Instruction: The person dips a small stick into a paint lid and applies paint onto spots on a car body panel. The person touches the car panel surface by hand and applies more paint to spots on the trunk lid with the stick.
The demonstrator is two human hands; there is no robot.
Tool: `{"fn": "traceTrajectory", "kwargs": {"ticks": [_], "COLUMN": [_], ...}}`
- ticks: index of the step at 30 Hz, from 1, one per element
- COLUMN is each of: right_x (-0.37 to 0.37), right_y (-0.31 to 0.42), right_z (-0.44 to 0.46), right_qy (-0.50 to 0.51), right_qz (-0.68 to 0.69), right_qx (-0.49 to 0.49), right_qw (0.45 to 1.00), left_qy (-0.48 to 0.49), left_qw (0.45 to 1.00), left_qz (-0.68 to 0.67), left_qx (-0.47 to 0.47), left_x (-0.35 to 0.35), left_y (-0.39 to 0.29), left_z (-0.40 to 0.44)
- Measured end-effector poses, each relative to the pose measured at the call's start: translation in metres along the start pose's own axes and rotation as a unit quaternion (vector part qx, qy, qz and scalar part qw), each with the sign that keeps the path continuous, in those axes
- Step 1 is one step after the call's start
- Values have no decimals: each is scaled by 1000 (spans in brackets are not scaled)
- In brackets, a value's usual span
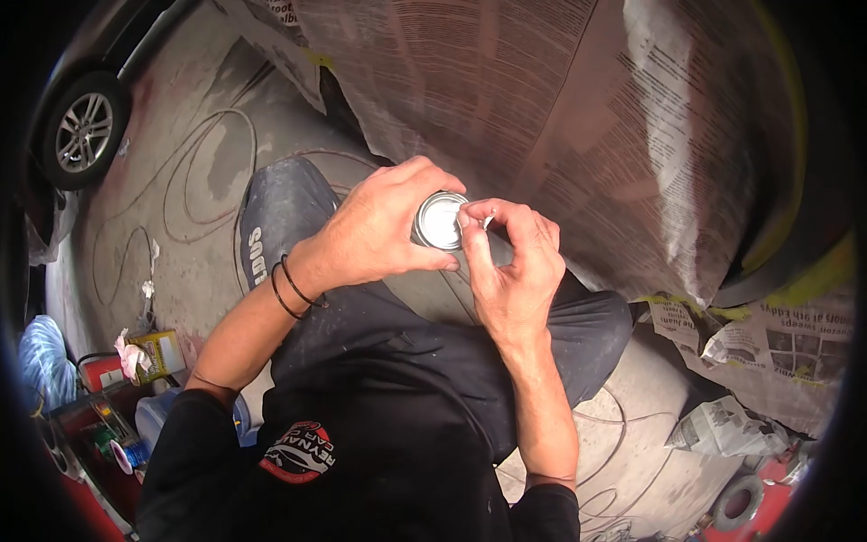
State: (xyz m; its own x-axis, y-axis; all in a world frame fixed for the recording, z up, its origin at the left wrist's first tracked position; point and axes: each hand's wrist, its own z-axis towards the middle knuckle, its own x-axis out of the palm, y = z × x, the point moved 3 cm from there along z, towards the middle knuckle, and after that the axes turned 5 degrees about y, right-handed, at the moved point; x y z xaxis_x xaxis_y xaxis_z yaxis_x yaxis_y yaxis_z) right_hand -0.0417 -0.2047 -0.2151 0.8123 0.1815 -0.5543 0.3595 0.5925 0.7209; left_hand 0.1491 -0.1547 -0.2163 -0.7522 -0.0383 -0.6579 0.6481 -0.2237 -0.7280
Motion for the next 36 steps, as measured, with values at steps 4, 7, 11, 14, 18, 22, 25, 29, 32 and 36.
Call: {"fn": "traceTrajectory", "kwargs": {"ticks": [4,7,11,14,18,22,25,29,32,36], "right_x": [2,3,6,5,2,2,4,-3,-16,-28], "right_y": [2,4,2,7,14,19,16,19,30,35], "right_z": [3,6,8,8,7,10,11,7,9,11], "right_qy": [9,11,18,38,37,26,39,48,33,-9], "right_qz": [-27,-56,-78,-97,-102,-96,-105,-103,-107,-83], "right_qx": [-38,-83,-125,-136,-142,-156,-169,-177,-188,-209], "right_qw": [999,995,989,985,984,983,979,978,976,974], "left_qy": [-10,-13,-7,-12,-18,-20,-12,-22,-32,-25], "left_qw": [1000,1000,1000,1000,1000,1000,1000,999,999,999], "left_qz": [6,16,13,15,15,14,11,24,22,32], "left_qx": [3,2,-7,-6,-8,-15,-20,-11,7,-7], "left_x": [-1,0,3,3,0,-2,-2,-1,-2,5], "left_y": [3,5,8,11,11,11,8,10,12,14], "left_z": [-2,-3,-4,-5,-9,-14,-15,-16,-15,-10]}}
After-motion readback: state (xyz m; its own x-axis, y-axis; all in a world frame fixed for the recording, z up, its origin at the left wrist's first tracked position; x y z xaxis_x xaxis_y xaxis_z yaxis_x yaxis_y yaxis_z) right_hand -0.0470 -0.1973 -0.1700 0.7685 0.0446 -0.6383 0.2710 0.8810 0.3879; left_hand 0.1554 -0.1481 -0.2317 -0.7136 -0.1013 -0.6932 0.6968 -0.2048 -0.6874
